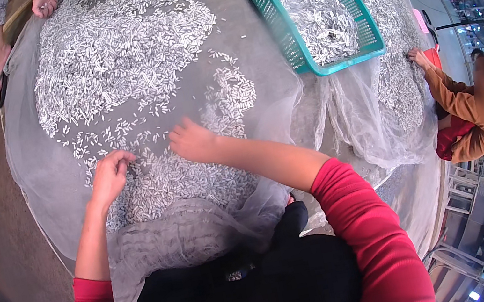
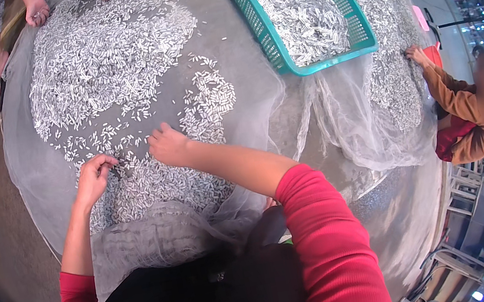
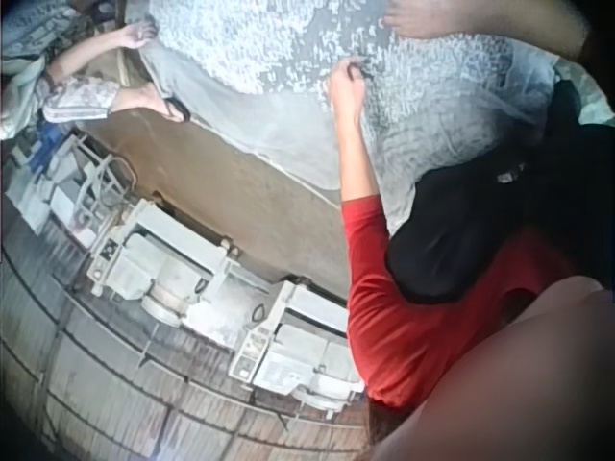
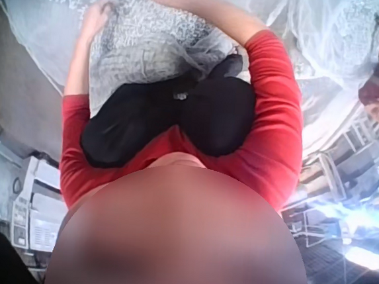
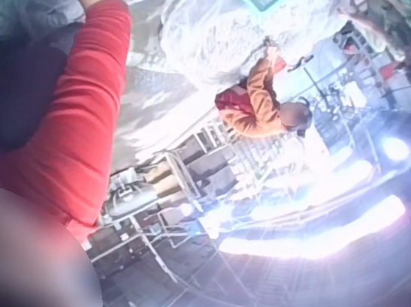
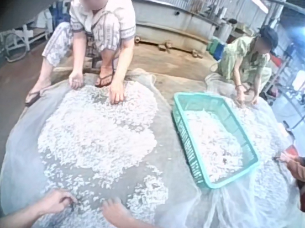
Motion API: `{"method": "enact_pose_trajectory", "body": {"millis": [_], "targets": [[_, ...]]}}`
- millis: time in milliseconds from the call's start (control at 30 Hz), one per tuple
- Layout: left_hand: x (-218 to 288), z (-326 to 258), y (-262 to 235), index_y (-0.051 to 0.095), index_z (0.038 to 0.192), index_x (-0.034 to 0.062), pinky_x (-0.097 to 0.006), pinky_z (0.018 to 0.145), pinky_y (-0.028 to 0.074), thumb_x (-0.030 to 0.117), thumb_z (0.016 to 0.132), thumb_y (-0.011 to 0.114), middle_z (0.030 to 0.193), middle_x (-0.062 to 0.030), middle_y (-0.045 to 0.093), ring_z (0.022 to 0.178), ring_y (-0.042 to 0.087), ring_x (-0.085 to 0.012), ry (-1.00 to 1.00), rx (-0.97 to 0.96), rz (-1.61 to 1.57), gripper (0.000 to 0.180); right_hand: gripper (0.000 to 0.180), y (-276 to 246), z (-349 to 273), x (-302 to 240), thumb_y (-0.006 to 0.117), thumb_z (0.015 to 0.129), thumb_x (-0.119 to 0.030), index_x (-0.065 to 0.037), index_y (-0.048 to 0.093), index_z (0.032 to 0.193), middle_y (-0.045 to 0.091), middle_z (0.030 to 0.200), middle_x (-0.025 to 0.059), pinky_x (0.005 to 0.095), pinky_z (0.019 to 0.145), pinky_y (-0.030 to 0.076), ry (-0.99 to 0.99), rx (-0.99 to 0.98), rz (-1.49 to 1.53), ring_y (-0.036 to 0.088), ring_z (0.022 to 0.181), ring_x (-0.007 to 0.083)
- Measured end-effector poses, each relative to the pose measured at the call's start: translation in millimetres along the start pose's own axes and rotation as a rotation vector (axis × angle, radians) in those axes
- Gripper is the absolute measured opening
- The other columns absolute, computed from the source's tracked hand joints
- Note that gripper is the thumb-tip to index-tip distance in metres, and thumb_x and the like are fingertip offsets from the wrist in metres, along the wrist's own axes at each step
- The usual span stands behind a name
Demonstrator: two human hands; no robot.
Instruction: The person sorts small silver fish by hand on a large white sheet, picking them up and placing them into a green basket. The person works continuously, moving fish from the pile into the basket.
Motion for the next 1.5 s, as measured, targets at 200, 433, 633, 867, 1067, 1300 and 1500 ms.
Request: {"method": "enact_pose_trajectory", "body": {"millis": [200,433,633,867,1067,1300,1500], "targets": [[-7,-3,2,0.066,0.092,0.0021,-0.035,0.077,0.049,-0.005,0.080,0.049,0.093,-0.0131,0.067,0.086,0.064,-0.0283,-0.048,-0.006,-0.052,0.022,0.018,-43,-49,36,0.054,0.077,-0.012,-0.009,0.058,0.095,0.059,0.091,0.0070,0.0444,0.082,0.041,0.113,0.383,0.117,0.055,0.090,0.0245],[-46,9,-42,0.066,0.096,0.0052,-0.040,0.084,0.047,-0.002,0.079,0.050,0.097,-0.0148,0.064,0.094,0.061,-0.0323,-0.047,0.222,0.088,0.024,0.028,-159,-209,251,0.060,0.078,-0.002,-0.013,0.061,0.104,0.062,0.100,0.0104,0.0419,0.076,0.047,0.968,0.751,-0.119,0.059,0.095,0.0298],[-129,53,-111,0.060,0.112,0.0037,-0.038,0.087,0.048,0.012,0.083,0.055,0.110,-0.0174,0.062,0.097,0.061,-0.0307,-0.254,0.680,0.031,0.030,0.049,-115,-124,248,0.066,0.073,-0.001,-0.013,0.054,0.119,0.055,0.111,0.0137,0.0404,0.086,0.047,0.703,0.640,0.153,0.056,0.099,0.0335],[-177,104,-166,0.057,0.118,0.0031,-0.041,0.102,0.035,0.031,0.090,0.053,0.120,-0.0212,0.055,0.117,0.047,-0.0352,-0.342,1.128,-0.075,0.040,0.062,-11,9,177,0.075,0.069,-0.005,-0.011,0.049,0.125,0.055,0.107,0.0120,0.0360,0.080,0.050,0.710,0.308,0.924,0.058,0.088,0.0230],[-128,125,-102,0.045,0.128,0.0057,-0.043,0.107,0.027,0.029,0.091,0.052,0.130,-0.0193,0.044,0.124,0.037,-0.0352,-0.211,1.124,-0.216,0.044,0.081,2,34,158,0.080,0.065,-0.007,-0.008,0.041,0.136,0.053,0.116,0.0131,0.0322,0.079,0.050,0.709,0.322,1.127,0.056,0.089,0.0196],[-61,112,-10,0.043,0.131,0.0078,-0.037,0.104,0.033,0.019,0.090,0.057,0.128,-0.0162,0.047,0.121,0.043,-0.0273,-0.158,0.775,-0.912,0.044,0.092,-14,91,97,0.082,0.065,-0.010,-0.007,0.032,0.142,0.043,0.132,0.0164,0.0295,0.082,0.050,0.603,0.456,1.096,0.052,0.104,0.0188],[-36,86,14,0.059,0.118,0.0088,-0.029,0.092,0.043,0.007,0.086,0.063,0.113,-0.0031,0.062,0.104,0.056,-0.0130,-0.171,0.268,-1.040,0.032,0.060,3,47,114,0.076,0.071,-0.010,-0.008,0.054,0.127,0.063,0.111,0.0189,0.0355,0.088,0.049,0.683,0.092,1.589,0.063,0.099,0.0296]]}}
Point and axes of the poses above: each hand's wrist, its own z-axis towards the middle knuckle, its own y-axis out of the palm, x = y × z, the point moved 8 cm from there along z, towards the middle knuckle
